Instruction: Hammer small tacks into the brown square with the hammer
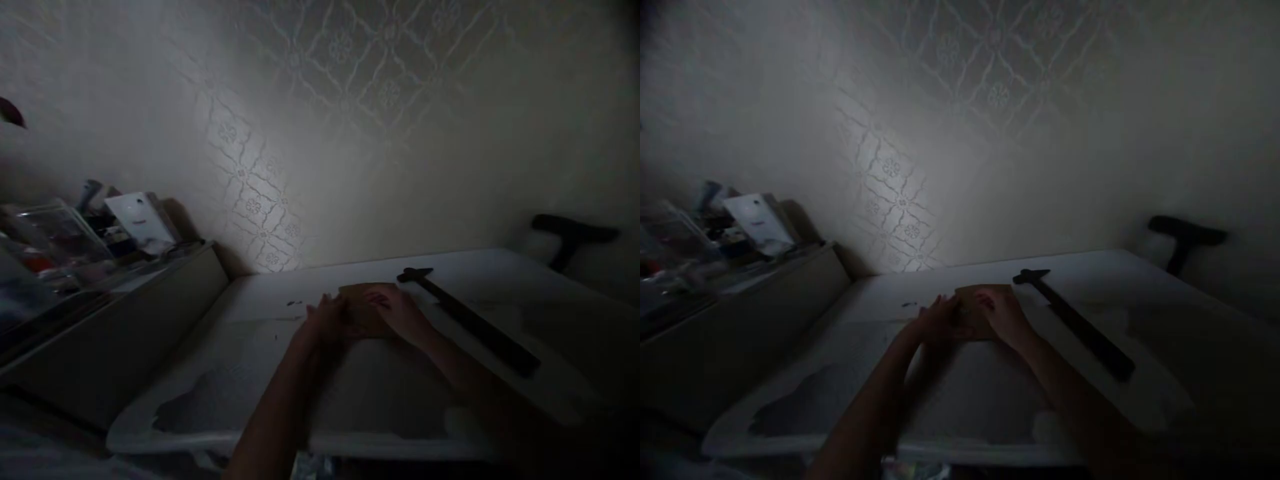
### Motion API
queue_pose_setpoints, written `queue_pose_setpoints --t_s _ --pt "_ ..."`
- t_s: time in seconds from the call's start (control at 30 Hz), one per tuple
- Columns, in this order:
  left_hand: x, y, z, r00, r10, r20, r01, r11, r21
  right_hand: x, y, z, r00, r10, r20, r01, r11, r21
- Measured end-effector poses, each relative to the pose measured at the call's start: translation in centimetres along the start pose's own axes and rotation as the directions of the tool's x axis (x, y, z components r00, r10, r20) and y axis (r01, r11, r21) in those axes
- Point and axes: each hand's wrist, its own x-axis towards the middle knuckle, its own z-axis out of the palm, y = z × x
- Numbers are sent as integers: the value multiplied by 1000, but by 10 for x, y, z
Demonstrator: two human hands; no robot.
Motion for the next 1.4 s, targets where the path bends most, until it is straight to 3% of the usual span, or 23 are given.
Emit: queue_pose_setpoints --t_s 0.33,1.4 --pt "0 7 2 998 48 -26 -47 998 45 -1 8 5 993 -36 110 47 995 -91" --pt "0 8 3 996 62 -57 -60 997 42 -2 -3 6 987 -91 133 117 972 -202"
